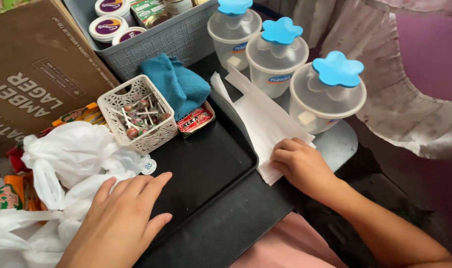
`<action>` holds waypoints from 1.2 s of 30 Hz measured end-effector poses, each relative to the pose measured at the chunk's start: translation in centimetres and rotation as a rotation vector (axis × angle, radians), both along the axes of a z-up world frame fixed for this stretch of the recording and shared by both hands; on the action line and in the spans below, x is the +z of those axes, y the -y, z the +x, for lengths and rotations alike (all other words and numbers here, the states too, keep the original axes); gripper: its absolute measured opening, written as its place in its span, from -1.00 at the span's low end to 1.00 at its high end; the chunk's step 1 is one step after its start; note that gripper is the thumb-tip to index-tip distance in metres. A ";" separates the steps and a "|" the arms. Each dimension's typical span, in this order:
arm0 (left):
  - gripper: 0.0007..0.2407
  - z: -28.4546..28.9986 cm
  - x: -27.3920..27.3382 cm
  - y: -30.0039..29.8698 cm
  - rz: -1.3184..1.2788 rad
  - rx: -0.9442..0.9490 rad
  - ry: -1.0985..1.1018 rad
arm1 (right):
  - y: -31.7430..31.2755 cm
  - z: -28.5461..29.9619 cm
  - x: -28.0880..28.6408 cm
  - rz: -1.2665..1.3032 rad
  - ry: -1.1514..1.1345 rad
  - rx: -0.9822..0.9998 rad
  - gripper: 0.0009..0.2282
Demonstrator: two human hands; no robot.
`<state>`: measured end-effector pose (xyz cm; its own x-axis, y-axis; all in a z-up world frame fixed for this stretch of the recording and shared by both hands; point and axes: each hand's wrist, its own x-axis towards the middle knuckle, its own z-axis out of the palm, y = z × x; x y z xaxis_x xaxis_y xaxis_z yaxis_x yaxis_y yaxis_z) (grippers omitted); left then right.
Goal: Packing small candies and lollipops into small plastic bags
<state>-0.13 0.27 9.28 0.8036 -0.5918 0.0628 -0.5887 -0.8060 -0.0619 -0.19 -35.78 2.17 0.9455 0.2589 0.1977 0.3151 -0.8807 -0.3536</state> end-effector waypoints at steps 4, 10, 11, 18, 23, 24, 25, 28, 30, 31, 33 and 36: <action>-0.42 0.0 0.3 0.2 0.001 -0.032 0.042 | 0.2 0.2 0.4 0.032 0.150 -0.101 -0.97; -0.44 -0.1 3.0 2.2 -0.170 -0.075 0.074 | -1.8 0.8 6.7 -0.108 0.575 -0.167 -0.92; -0.45 -0.3 3.7 2.8 -0.287 -0.109 0.095 | -2.4 0.9 8.3 -0.081 0.670 -0.073 -0.91; -0.25 -0.5 4.0 6.2 -1.025 -0.113 -0.065 | -9.5 1.9 18.5 0.027 0.765 0.465 -0.84; -0.75 1.2 2.5 3.4 -0.866 0.146 0.111 | -10.7 5.9 18.7 0.381 0.854 0.391 -0.88; -0.75 1.5 3.2 2.4 -0.863 0.152 0.121 | -10.6 6.9 18.4 0.387 0.859 0.401 -0.88; -0.79 1.7 3.9 1.4 -0.917 0.249 -0.104 | -10.5 7.9 18.0 0.474 0.795 0.300 -0.91; -0.82 2.1 4.8 -1.1 -1.226 0.253 -0.466 | -10.0 11.1 16.6 0.560 0.698 0.141 -0.95; -0.82 2.7 3.9 -2.2 -1.496 0.157 -0.591 | -9.7 13.1 15.4 0.558 0.663 0.092 -0.95; -0.70 3.3 3.0 -2.6 -1.803 -0.234 -0.750 | -9.7 14.0 14.7 0.550 0.674 0.105 -0.96; -0.55 3.2 3.4 -2.5 -2.078 -0.667 -0.864 | -9.9 14.9 13.8 0.544 0.678 0.137 -0.97; -0.14 2.7 5.1 -1.2 -2.269 -0.439 -0.837 | -9.9 15.4 13.3 0.651 0.568 0.094 -0.95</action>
